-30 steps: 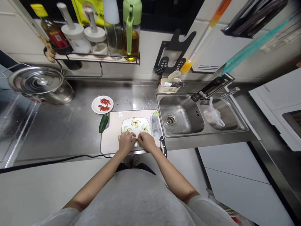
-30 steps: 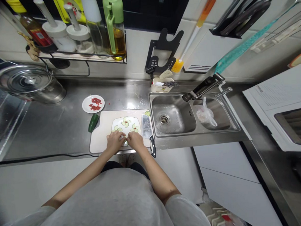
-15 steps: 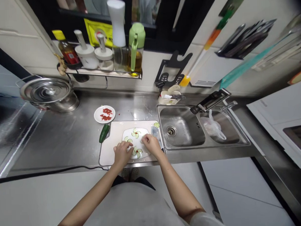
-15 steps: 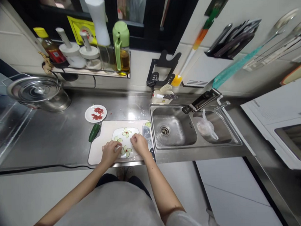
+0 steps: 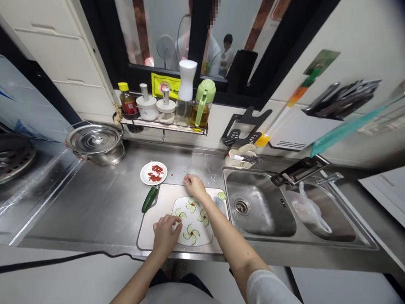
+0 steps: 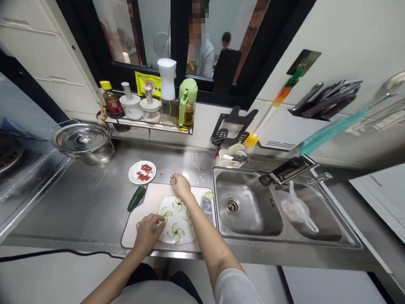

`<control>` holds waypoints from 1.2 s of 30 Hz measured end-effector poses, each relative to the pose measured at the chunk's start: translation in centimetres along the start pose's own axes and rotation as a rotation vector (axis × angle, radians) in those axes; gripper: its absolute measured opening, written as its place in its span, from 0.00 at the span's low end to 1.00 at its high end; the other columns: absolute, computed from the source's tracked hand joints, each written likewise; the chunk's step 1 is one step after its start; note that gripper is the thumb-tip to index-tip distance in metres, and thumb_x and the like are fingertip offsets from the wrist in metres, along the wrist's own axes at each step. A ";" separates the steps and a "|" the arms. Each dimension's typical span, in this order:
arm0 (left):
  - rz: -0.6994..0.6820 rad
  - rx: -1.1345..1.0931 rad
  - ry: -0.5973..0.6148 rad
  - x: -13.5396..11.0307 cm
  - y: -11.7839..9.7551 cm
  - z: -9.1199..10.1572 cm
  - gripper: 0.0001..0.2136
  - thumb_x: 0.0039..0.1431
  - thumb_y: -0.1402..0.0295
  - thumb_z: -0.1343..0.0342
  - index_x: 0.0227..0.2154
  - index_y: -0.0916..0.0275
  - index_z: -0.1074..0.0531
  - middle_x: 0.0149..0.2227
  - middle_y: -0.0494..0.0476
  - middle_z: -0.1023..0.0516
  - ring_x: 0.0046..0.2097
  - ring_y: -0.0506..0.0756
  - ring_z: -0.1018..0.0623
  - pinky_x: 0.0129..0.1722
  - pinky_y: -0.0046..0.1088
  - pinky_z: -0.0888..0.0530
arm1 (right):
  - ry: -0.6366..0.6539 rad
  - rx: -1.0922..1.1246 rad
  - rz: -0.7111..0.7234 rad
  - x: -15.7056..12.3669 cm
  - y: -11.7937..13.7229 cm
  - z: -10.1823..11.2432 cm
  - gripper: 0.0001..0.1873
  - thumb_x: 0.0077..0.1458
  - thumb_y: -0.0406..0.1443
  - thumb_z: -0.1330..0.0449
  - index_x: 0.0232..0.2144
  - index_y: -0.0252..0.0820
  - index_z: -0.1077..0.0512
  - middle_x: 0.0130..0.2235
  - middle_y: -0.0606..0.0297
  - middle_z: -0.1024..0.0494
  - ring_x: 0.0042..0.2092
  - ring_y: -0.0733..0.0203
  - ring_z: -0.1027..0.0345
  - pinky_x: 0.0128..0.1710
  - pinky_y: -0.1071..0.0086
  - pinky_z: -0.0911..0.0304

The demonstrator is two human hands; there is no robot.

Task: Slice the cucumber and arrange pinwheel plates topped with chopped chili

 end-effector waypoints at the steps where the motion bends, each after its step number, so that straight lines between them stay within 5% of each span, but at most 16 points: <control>1: 0.009 -0.004 -0.006 -0.1 0.2 0.1 0.08 0.59 0.63 0.49 0.36 0.54 0.25 0.37 0.53 0.25 0.43 0.57 0.28 0.45 0.39 0.39 | 0.030 -0.018 0.011 1.1 0.1 -0.7 0.10 0.56 0.34 0.46 0.38 0.43 0.26 0.34 0.64 0.24 0.35 0.63 0.35 0.35 0.73 0.45; 9: 0.090 -0.019 -0.072 -0.6 1.8 1.2 0.09 0.58 0.64 0.50 0.36 0.54 0.25 0.36 0.52 0.25 0.43 0.56 0.27 0.45 0.38 0.39 | 0.189 -0.153 0.030 7.7 0.8 -5.1 0.16 0.57 0.32 0.48 0.44 0.46 0.26 0.46 0.61 0.24 0.45 0.61 0.32 0.42 0.73 0.43; 18: 0.160 -0.004 -0.085 -0.5 3.4 2.1 0.11 0.58 0.62 0.51 0.35 0.55 0.24 0.35 0.55 0.24 0.42 0.57 0.26 0.45 0.38 0.37 | 0.284 -0.202 0.037 9.3 1.3 -7.8 0.13 0.57 0.31 0.48 0.43 0.44 0.28 0.46 0.59 0.26 0.44 0.59 0.33 0.41 0.70 0.44; 27: 0.157 -0.022 -0.129 -0.4 3.2 2.4 0.11 0.59 0.61 0.51 0.34 0.54 0.24 0.35 0.55 0.24 0.42 0.57 0.26 0.44 0.38 0.36 | 0.281 -0.041 0.028 9.3 1.4 -7.2 0.07 0.51 0.28 0.45 0.32 0.42 0.30 0.37 0.62 0.26 0.39 0.62 0.35 0.39 0.72 0.45; 36: 0.153 -0.037 -0.112 -0.8 3.8 2.5 0.10 0.58 0.62 0.50 0.34 0.54 0.24 0.34 0.52 0.24 0.41 0.57 0.25 0.42 0.36 0.36 | 0.259 0.403 -0.122 7.1 1.3 -5.1 0.03 0.53 0.34 0.47 0.28 0.41 0.36 0.25 0.69 0.32 0.26 0.67 0.40 0.29 0.74 0.42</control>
Point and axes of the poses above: each hand's wrist, its own x-axis towards the middle knuckle, its own z-axis out of the back of the hand, y = z × x, the point moved 4 cm from there along x, towards the middle knuckle
